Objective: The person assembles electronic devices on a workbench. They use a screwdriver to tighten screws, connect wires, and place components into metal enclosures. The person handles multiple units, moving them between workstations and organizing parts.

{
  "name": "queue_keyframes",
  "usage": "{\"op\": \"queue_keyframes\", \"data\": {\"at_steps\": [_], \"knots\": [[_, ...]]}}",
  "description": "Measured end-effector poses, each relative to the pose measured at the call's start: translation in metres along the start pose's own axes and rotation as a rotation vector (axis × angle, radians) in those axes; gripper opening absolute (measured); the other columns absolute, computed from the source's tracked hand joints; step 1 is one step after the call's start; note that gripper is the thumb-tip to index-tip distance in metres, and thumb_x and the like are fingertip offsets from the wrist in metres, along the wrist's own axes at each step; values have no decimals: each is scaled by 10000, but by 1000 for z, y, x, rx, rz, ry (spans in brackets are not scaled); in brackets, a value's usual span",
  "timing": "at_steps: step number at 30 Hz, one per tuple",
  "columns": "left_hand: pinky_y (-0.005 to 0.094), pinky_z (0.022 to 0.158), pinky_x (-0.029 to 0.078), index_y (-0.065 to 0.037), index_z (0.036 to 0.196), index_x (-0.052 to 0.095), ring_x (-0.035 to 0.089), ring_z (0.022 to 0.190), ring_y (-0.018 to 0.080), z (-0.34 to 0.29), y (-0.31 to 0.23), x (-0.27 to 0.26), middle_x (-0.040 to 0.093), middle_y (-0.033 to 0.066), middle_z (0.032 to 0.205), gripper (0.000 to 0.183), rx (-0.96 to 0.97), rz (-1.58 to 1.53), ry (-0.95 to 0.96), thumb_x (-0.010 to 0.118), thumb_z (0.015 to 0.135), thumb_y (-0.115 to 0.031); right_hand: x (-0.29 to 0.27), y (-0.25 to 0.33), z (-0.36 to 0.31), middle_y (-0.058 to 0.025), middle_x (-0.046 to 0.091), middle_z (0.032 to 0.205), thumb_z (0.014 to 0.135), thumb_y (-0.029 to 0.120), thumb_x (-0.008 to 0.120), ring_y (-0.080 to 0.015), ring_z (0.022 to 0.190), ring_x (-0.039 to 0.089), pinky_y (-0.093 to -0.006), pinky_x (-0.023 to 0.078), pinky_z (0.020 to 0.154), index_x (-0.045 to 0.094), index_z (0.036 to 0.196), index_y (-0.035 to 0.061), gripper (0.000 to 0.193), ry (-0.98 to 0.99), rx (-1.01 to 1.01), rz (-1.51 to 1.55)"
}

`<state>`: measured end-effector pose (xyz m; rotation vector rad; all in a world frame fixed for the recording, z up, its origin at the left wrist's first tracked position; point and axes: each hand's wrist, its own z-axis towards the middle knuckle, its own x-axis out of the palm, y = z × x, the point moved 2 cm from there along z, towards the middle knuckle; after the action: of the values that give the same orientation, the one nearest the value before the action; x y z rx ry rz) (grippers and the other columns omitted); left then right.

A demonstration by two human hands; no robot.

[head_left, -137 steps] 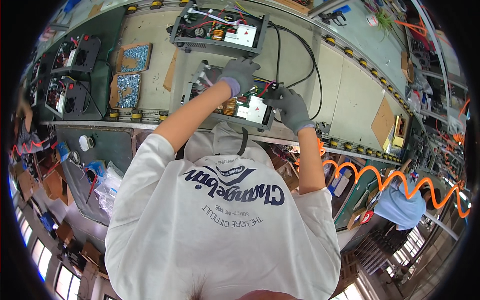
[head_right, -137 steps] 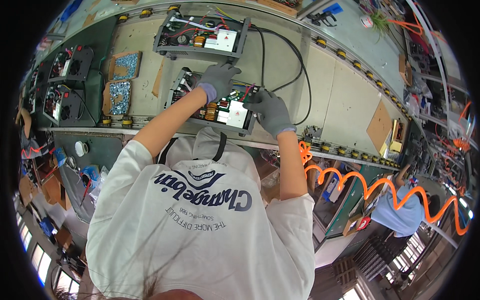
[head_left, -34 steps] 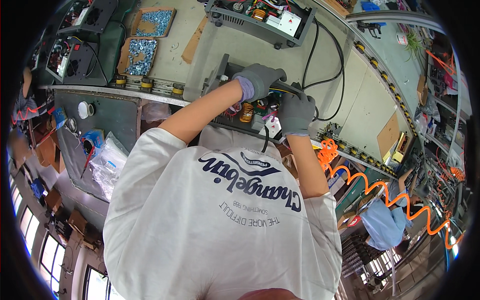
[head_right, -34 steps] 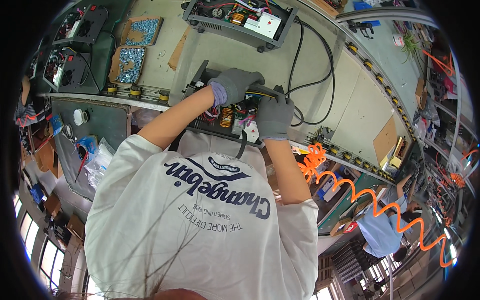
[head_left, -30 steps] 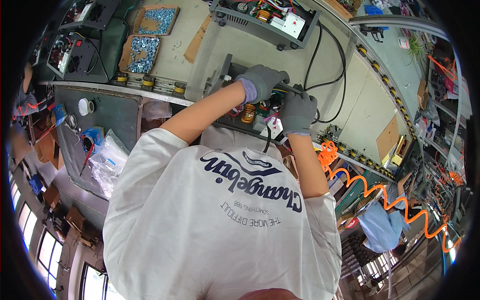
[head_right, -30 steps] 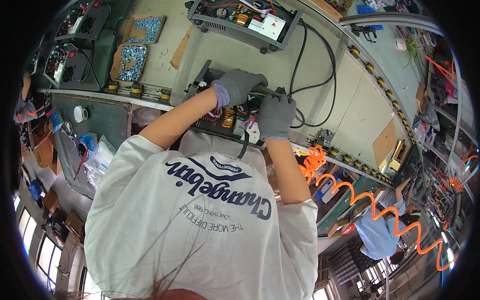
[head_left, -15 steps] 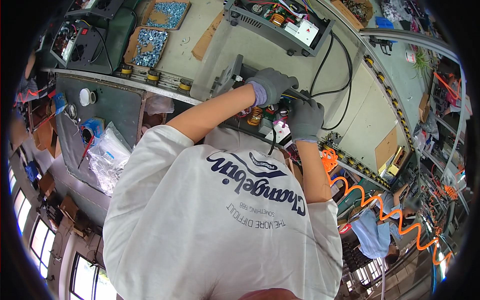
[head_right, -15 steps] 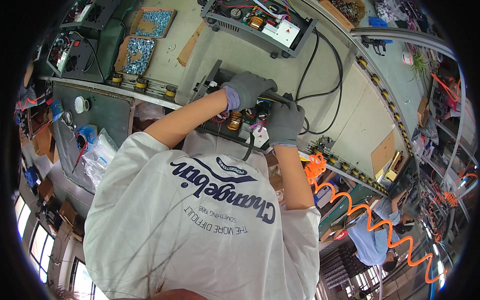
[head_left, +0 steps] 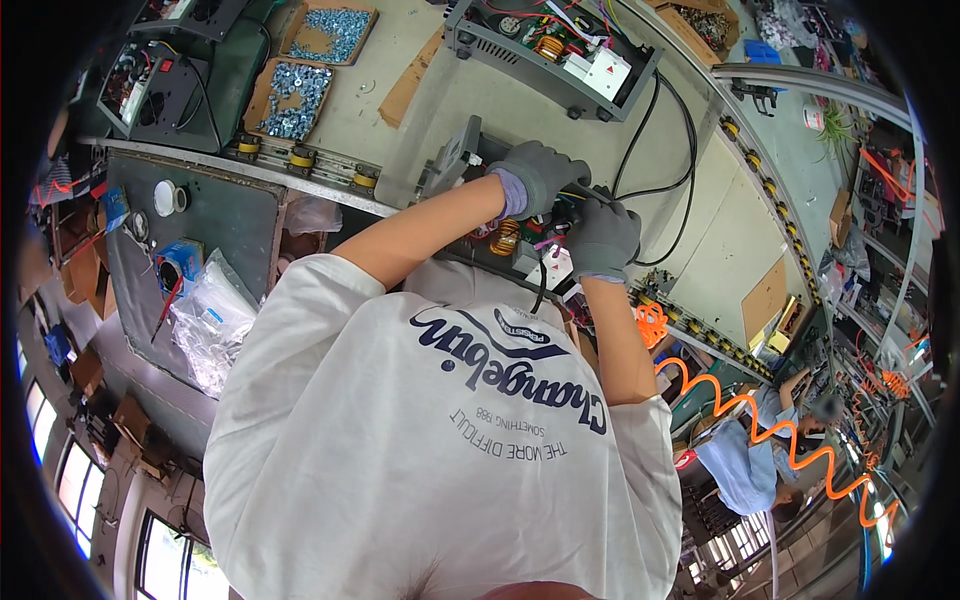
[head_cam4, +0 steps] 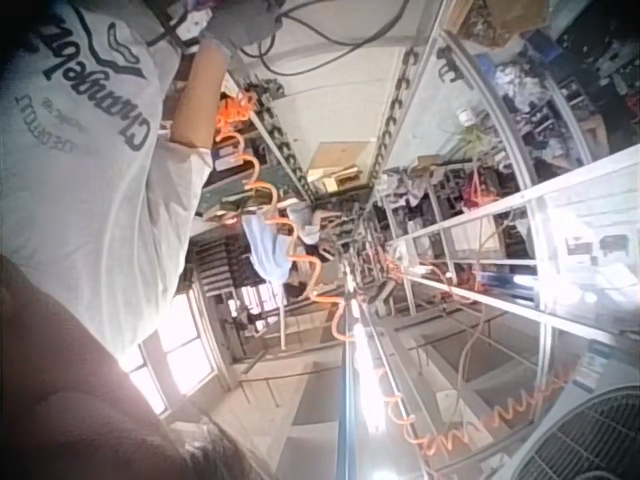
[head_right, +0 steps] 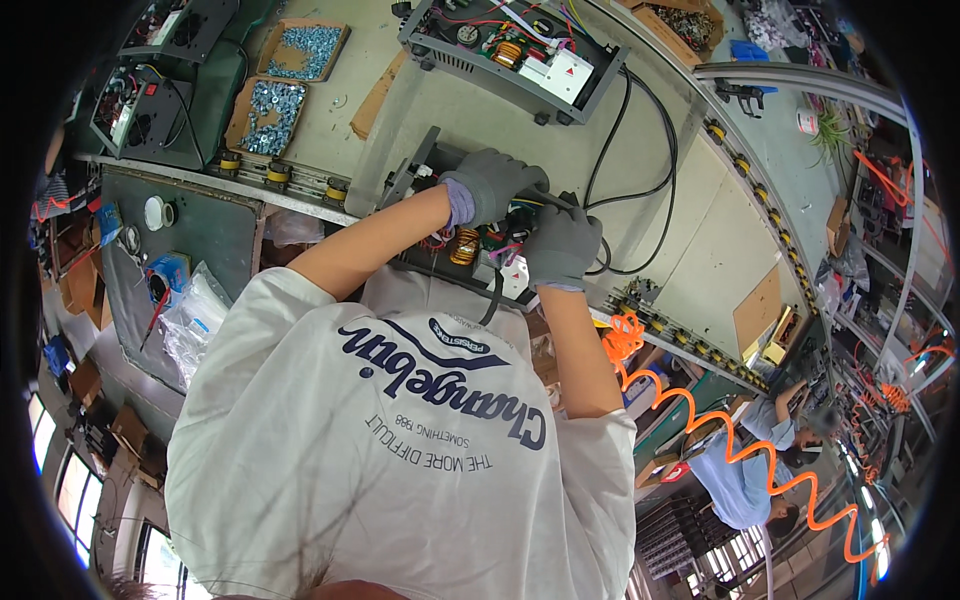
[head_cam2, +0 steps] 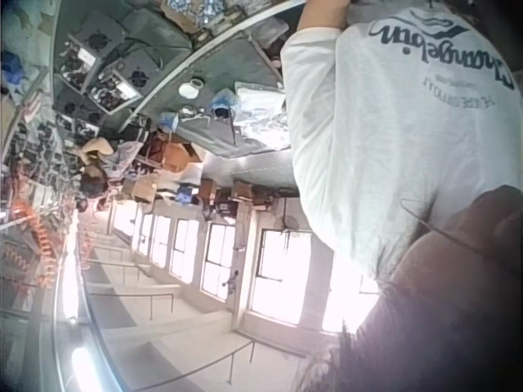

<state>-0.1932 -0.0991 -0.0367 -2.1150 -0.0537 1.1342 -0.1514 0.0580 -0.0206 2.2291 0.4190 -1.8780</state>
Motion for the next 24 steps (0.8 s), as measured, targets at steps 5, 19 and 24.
{"op": "queue_keyframes", "data": {"at_steps": [5,19,24], "knots": [[415,950,467,-209,1244,558,634,1093,287,5,2,0,668,95,1114,597,28,5,-45,802,700,-166,0,-4,14,-47,728,874,767,210,670,-222,978,674,-414,453,829,738,841,153,115,2,-102,-89],[426,918,479,-174,1222,543,650,1065,326,36,30,1,681,118,1116,652,3,-84,34,869,660,-232,-8,-2,61,8,718,842,803,241,681,-197,940,650,-400,462,780,762,876,243,109,411,-38,-140],[438,920,473,-168,1210,537,646,1073,342,49,38,1,678,120,1116,628,-19,-134,94,856,677,-263,-1,-3,71,-11,719,842,810,257,693,-210,959,653,-391,480,758,755,904,218,119,441,-148,-163]]}}
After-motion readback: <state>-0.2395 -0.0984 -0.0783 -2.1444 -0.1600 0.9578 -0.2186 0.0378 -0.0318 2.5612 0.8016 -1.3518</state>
